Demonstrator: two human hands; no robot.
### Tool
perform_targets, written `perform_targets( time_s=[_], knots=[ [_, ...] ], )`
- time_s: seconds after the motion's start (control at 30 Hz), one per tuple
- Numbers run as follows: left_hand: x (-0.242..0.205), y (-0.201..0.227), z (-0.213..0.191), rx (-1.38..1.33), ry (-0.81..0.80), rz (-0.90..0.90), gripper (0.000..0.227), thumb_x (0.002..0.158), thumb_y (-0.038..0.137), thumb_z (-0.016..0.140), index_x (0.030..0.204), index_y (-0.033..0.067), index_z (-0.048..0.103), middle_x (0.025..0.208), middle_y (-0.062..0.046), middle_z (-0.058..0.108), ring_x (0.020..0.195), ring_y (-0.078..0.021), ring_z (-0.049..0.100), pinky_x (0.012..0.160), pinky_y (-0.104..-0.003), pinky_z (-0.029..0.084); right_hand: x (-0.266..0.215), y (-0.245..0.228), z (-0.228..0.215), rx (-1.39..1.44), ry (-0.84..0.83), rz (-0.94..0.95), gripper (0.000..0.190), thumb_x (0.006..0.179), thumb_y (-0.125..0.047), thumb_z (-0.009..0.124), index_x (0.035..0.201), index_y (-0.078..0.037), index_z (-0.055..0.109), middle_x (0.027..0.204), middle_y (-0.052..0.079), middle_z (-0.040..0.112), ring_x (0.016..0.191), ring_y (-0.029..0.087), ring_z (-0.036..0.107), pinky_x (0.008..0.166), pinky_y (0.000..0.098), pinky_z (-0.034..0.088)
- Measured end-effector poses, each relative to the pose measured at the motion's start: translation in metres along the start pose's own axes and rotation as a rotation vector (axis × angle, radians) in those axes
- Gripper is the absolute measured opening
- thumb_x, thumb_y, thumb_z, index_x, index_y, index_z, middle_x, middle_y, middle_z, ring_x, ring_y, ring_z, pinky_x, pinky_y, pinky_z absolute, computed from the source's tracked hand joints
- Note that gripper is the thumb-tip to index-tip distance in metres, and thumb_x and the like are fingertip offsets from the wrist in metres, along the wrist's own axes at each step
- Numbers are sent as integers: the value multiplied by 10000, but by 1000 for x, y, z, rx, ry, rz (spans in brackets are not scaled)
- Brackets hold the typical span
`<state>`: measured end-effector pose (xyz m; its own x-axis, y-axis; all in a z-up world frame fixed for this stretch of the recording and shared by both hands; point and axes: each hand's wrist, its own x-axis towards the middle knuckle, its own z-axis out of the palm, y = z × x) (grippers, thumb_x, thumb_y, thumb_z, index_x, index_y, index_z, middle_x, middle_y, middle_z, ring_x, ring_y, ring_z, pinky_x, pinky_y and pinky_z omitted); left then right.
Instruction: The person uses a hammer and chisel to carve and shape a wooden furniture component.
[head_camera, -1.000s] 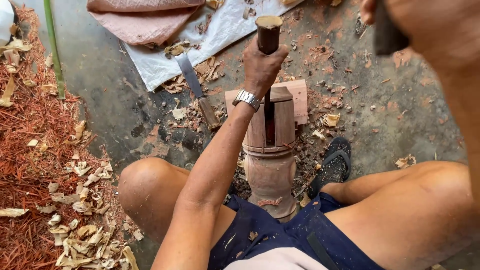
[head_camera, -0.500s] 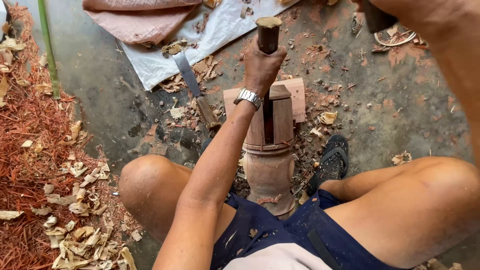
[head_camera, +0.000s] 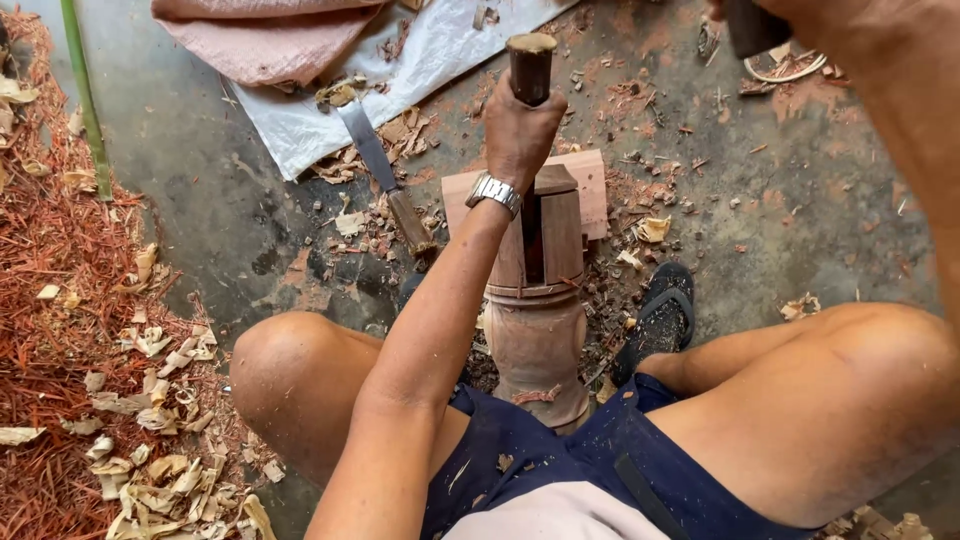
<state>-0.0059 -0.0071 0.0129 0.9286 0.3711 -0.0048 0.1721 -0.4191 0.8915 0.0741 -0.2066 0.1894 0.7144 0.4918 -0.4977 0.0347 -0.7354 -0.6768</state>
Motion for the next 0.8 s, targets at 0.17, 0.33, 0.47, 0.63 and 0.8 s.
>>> perform_targets(
  time_s=[0.17, 0.33, 0.47, 0.63, 0.8],
  knots=[
    [-8, 8, -2, 79, -125, -27, 173, 830, 246, 681, 888, 138, 559, 624, -13, 633, 524, -126, 615, 497, -300, 570, -21, -18, 38, -297, -81, -46, 969, 813, -153, 692, 1701, -272, 323, 779, 84, 636, 620, 206, 675, 522, 370, 584],
    [-8, -8, 8, 73, -20, 34, 174, 831, 230, 689, 846, 120, 556, 663, -5, 628, 557, -97, 610, 495, -288, 560, -28, -41, 3, -227, -62, 49, 869, 798, -180, 748, 1605, -223, 429, 786, 134, 654, 622, 255, 652, 521, 427, 545],
    [-1, -21, 19, 66, -1, -12, 173, 842, 234, 662, 895, 116, 547, 702, -12, 601, 546, -108, 573, 453, -287, 562, -23, -25, 2, -184, 28, 73, 593, 823, -202, 754, 1372, -77, 571, 761, 145, 657, 616, 262, 637, 504, 415, 529],
    [-15, -8, 8, 100, 19, 54, 211, 854, 263, 677, 910, 105, 551, 700, -21, 617, 578, -125, 605, 506, -320, 569, -26, -23, 28, -177, -20, 82, 610, 810, -153, 736, 1364, -165, 481, 776, 95, 610, 619, 228, 645, 472, 375, 536],
    [-30, 4, 0, 86, -25, -39, 271, 843, 294, 697, 916, 86, 540, 691, -37, 645, 572, -145, 641, 531, -337, 591, -36, -41, 8, -238, -208, 147, 936, 791, -95, 754, 1573, -407, 344, 814, 34, 594, 629, 202, 661, 461, 374, 560]
  ],
)
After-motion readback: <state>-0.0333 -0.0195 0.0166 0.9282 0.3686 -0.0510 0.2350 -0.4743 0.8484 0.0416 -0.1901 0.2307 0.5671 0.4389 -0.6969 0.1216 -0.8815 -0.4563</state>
